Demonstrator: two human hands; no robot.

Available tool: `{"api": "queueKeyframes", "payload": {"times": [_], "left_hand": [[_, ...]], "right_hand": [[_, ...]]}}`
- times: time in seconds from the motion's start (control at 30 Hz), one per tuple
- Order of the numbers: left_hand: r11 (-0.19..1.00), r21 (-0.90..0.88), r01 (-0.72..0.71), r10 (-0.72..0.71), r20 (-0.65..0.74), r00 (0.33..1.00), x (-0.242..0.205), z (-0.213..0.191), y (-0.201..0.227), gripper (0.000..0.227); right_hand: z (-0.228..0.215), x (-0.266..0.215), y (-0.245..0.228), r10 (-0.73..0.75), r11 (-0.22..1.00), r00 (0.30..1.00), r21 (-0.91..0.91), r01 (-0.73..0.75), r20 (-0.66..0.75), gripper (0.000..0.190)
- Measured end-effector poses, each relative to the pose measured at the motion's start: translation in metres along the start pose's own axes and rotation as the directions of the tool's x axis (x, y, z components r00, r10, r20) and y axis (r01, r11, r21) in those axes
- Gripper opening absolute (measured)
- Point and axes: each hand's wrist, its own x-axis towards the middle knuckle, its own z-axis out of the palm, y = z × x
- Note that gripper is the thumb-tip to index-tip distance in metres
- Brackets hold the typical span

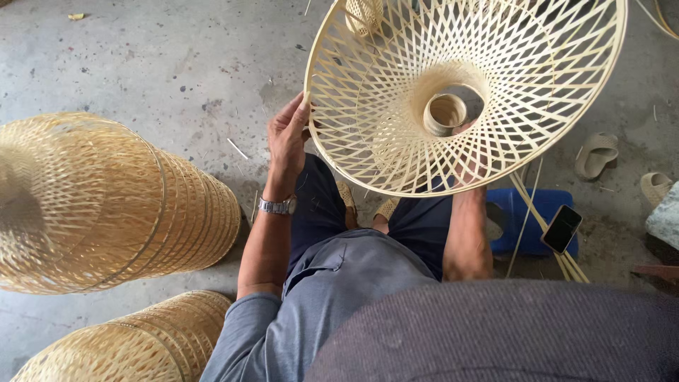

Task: The person constructs a bamboo basket by weaving strips together, cutting excess material with a small knife, and securing the base of the structure.

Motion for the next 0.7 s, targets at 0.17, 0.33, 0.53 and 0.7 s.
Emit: {"api": "queueKeyframes", "payload": {"times": [0.17,0.33,0.53,0.7], "left_hand": [[0.990,-0.101,0.095,-0.098,-0.028,0.995,-0.005,0.005,0.015,0.037],[0.975,-0.198,0.096,-0.108,-0.048,0.993,-0.003,0.005,0.009,0.035],[0.967,-0.254,0.029,-0.048,-0.069,0.996,-0.012,0.016,0.012,0.037],[0.977,-0.160,-0.142,0.136,-0.047,0.990,-0.024,0.046,0.029,0.038]], "right_hand": [[0.004,-0.006,-0.002,-0.018,0.999,1.000,-0.027,0.018,0.004,0.019],[0.006,-0.009,-0.011,-0.065,0.997,0.998,-0.045,0.064,-0.013,0.018],[0.026,-0.011,-0.023,-0.110,0.992,0.994,-0.066,0.108,-0.024,0.017],[0.056,-0.003,-0.032,-0.144,0.986,0.990,-0.082,0.142,-0.014,0.017]]}}
